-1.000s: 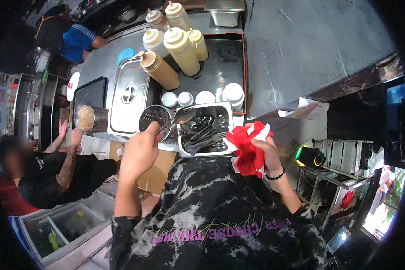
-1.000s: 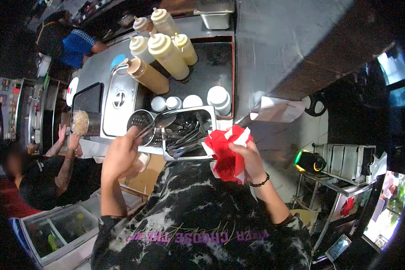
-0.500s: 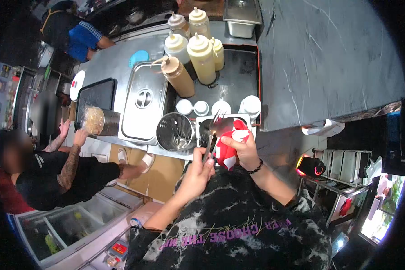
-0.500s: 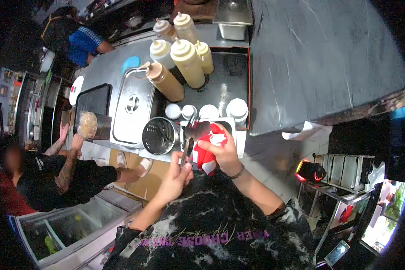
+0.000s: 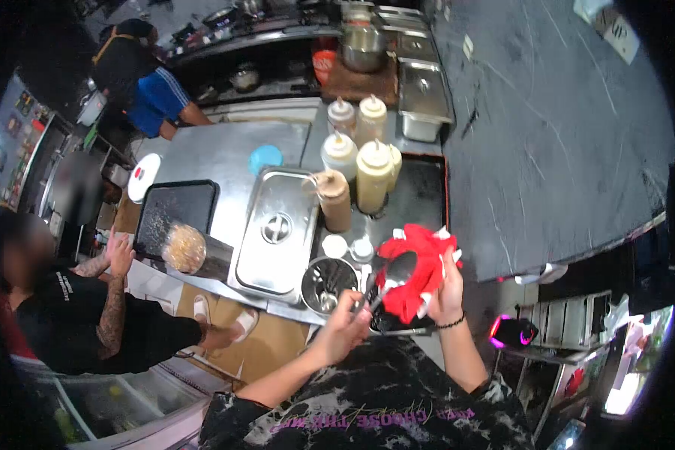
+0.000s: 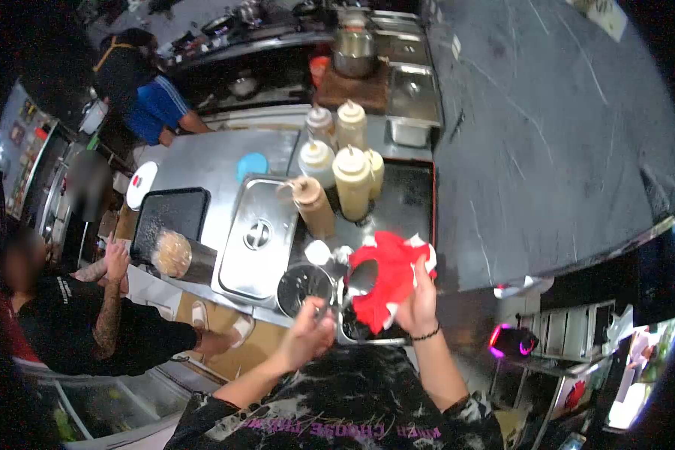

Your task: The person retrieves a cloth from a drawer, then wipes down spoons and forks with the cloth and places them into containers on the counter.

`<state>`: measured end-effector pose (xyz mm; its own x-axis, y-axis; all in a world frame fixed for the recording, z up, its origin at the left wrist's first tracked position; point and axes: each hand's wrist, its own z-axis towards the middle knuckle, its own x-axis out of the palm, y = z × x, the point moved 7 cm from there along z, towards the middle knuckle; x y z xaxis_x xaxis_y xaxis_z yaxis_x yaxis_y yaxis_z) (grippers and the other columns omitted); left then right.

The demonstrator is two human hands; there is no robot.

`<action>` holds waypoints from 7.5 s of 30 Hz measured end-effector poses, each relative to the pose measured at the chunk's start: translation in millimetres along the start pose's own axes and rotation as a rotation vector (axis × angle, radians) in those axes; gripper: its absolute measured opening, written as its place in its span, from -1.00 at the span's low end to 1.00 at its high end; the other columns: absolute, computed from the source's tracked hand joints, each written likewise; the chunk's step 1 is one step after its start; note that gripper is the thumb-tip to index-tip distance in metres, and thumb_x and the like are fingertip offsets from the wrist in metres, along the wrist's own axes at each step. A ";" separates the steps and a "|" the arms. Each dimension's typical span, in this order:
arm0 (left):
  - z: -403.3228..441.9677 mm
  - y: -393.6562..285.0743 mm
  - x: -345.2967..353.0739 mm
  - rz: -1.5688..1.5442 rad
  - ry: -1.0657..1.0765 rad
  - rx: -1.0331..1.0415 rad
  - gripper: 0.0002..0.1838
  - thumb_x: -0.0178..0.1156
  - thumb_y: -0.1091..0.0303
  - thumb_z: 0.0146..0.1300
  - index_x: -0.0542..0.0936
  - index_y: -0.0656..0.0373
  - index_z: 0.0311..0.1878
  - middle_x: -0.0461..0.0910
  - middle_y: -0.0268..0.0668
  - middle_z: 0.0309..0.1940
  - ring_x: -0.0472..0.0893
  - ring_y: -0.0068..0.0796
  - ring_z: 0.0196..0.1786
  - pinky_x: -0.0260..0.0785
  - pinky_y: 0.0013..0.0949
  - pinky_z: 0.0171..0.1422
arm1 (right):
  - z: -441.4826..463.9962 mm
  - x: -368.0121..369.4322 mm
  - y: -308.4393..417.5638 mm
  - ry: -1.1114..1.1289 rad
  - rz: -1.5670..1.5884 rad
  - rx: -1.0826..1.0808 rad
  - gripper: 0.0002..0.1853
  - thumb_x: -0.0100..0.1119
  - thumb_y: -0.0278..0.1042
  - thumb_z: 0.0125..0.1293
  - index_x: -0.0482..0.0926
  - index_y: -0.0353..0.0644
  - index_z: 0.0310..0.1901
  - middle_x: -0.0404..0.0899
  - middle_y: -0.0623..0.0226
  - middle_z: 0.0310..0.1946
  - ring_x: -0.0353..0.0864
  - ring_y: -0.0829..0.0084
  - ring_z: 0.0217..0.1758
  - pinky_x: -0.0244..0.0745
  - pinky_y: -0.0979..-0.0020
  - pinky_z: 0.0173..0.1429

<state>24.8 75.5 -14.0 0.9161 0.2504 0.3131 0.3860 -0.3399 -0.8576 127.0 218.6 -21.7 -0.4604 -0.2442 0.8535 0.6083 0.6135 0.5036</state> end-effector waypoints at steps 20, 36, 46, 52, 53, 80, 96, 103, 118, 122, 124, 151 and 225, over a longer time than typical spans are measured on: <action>-1.8 -16.8 -43.0 0.451 -0.111 0.390 -0.59 -0.14 0.40 0.30 0.07 0.22 0.17 0.50 0.09 -0.25 0.51 0.07 -0.14 0.33 -0.13 -0.12 | 4.9 61.0 -44.0 -0.208 -0.899 -0.720 -0.78 0.17 -0.51 0.19 0.44 -0.32 -0.14 0.54 0.31 -0.25 0.50 0.50 -0.23 0.41 0.44 -0.07; -4.4 0.4 -15.9 0.392 0.081 0.320 -0.70 -0.08 0.31 0.32 0.15 0.19 0.03 0.49 0.03 -0.37 0.54 0.06 -0.23 0.32 -0.15 -0.21 | -19.1 38.0 -8.6 -0.237 -0.956 -0.723 -0.72 0.15 -0.49 0.22 0.43 -0.38 -0.05 0.50 0.17 -0.06 0.51 0.41 -0.09 0.42 0.35 0.02; -63.2 -47.1 -101.3 1.038 -0.314 -0.099 -0.71 -0.08 0.22 0.35 0.24 0.20 -0.01 0.52 0.03 -0.30 0.54 -0.05 -0.30 0.33 -0.14 -0.27 | -47.5 -36.7 130.7 -0.490 -1.366 -0.799 -0.71 0.15 -0.48 0.22 0.48 -0.29 -0.01 0.44 0.10 0.04 0.40 0.28 0.13 0.20 0.30 0.25; -11.4 -38.8 -82.4 1.499 -0.220 -0.047 -0.83 -0.05 0.41 0.20 0.34 0.15 -0.13 0.53 0.03 -0.52 0.52 0.10 -0.38 0.29 0.07 -0.29 | -53.8 -30.0 92.9 -0.302 -1.051 -0.577 -0.67 0.24 -0.58 0.12 0.42 -0.37 -0.08 0.53 0.24 -0.11 0.50 0.46 -0.04 0.36 0.40 0.10; -8.6 -40.4 -79.8 1.502 -0.205 -0.056 -0.83 -0.05 0.41 0.20 0.34 0.15 -0.13 0.53 0.03 -0.52 0.52 0.10 -0.38 0.29 0.07 -0.29 | -56.8 -34.1 93.2 -0.317 -1.049 -0.569 -0.67 0.24 -0.58 0.12 0.42 -0.37 -0.08 0.53 0.24 -0.11 0.50 0.46 -0.04 0.36 0.40 0.10; 27.6 -138.0 47.0 1.962 0.052 0.406 -0.91 0.17 0.39 -0.14 0.58 0.17 -0.63 0.49 -0.18 -0.73 0.55 -0.26 -0.62 0.31 -0.29 -0.54 | -141.3 -96.3 97.2 -0.493 -0.873 -0.386 -0.38 0.09 -0.48 0.22 0.04 -0.32 0.27 0.32 0.26 0.12 0.34 0.50 0.13 0.22 0.40 0.22; 135.5 56.1 60.3 1.967 0.247 0.342 -0.91 0.11 0.47 -0.05 0.61 0.19 -0.53 0.57 -0.14 -0.47 0.62 -0.24 -0.40 0.47 -0.31 -0.39 | -135.5 -130.8 26.7 -0.143 0.095 -0.038 -0.41 -0.31 0.16 0.35 0.37 -0.31 -0.03 0.48 0.06 -0.35 0.48 0.28 -0.33 0.37 0.41 -0.28; 140.2 93.9 58.7 2.166 0.113 0.165 -0.84 0.10 0.38 0.04 0.66 0.15 -0.39 0.58 -0.21 -0.30 0.60 -0.33 -0.22 0.46 -0.42 -0.32 | -140.8 -116.9 33.5 -0.152 0.191 0.094 -0.41 -0.33 0.13 0.36 0.39 -0.35 -0.06 0.49 0.10 -0.31 0.49 0.28 -0.26 0.38 0.39 -0.18; 150.0 95.4 38.0 1.915 -0.009 -0.024 -0.78 0.04 0.35 0.02 0.65 0.19 -0.38 0.63 -0.11 -0.35 0.65 -0.19 -0.27 0.48 -0.22 -0.25 | -128.0 -117.0 37.2 -0.248 0.142 0.273 -0.52 -0.20 0.01 0.36 0.35 -0.28 0.03 0.49 0.08 -0.29 0.47 0.29 -0.32 0.38 0.34 -0.21; 149.2 76.0 37.1 1.908 -0.043 -0.095 -0.81 0.11 0.35 0.00 0.65 0.16 -0.35 0.63 -0.10 -0.34 0.65 -0.20 -0.24 0.48 -0.21 -0.22 | -121.6 -117.7 31.6 -0.096 0.093 0.286 -0.54 -0.27 -0.02 0.41 0.30 -0.25 0.10 0.50 0.15 -0.17 0.53 0.31 -0.21 0.46 0.30 -0.13; 145.7 65.1 36.6 1.901 -0.094 -0.003 -0.84 0.21 0.34 -0.06 0.64 0.18 -0.41 0.64 -0.11 -0.41 0.65 -0.21 -0.30 0.49 -0.19 -0.25 | -120.3 -117.8 28.1 0.019 0.137 0.287 -0.56 -0.30 -0.10 0.43 0.23 -0.21 0.20 0.50 0.22 -0.03 0.57 0.32 -0.09 0.52 0.25 -0.05; 20.8 46.9 44.5 1.247 0.007 0.173 -0.82 -0.04 0.43 0.05 0.48 0.36 -0.44 0.52 0.12 -0.48 0.55 0.09 -0.37 0.39 -0.01 -0.26 | -39.7 3.9 11.6 -0.284 -1.035 -0.604 -0.83 0.12 -0.43 0.06 0.51 -0.37 -0.57 0.45 0.23 -0.70 0.46 0.45 -0.62 0.33 0.40 -0.48; 125.2 77.4 70.3 2.298 0.037 0.089 -0.75 -0.06 0.31 0.17 0.60 0.15 -0.25 0.55 -0.24 -0.25 0.50 -0.35 -0.14 0.27 -0.33 -0.16 | -133.2 -150.6 86.5 -0.471 -0.020 0.059 -0.50 -0.12 0.09 0.26 0.38 -0.17 -0.64 0.32 0.36 -0.77 0.39 0.44 -0.58 0.34 0.41 -0.30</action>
<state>105.5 180.4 -109.4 -0.3258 -0.3721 -0.8691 -0.9446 0.0909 0.3152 335.0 208.5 -88.8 -0.7232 0.1021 0.6830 0.5645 0.6572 0.4995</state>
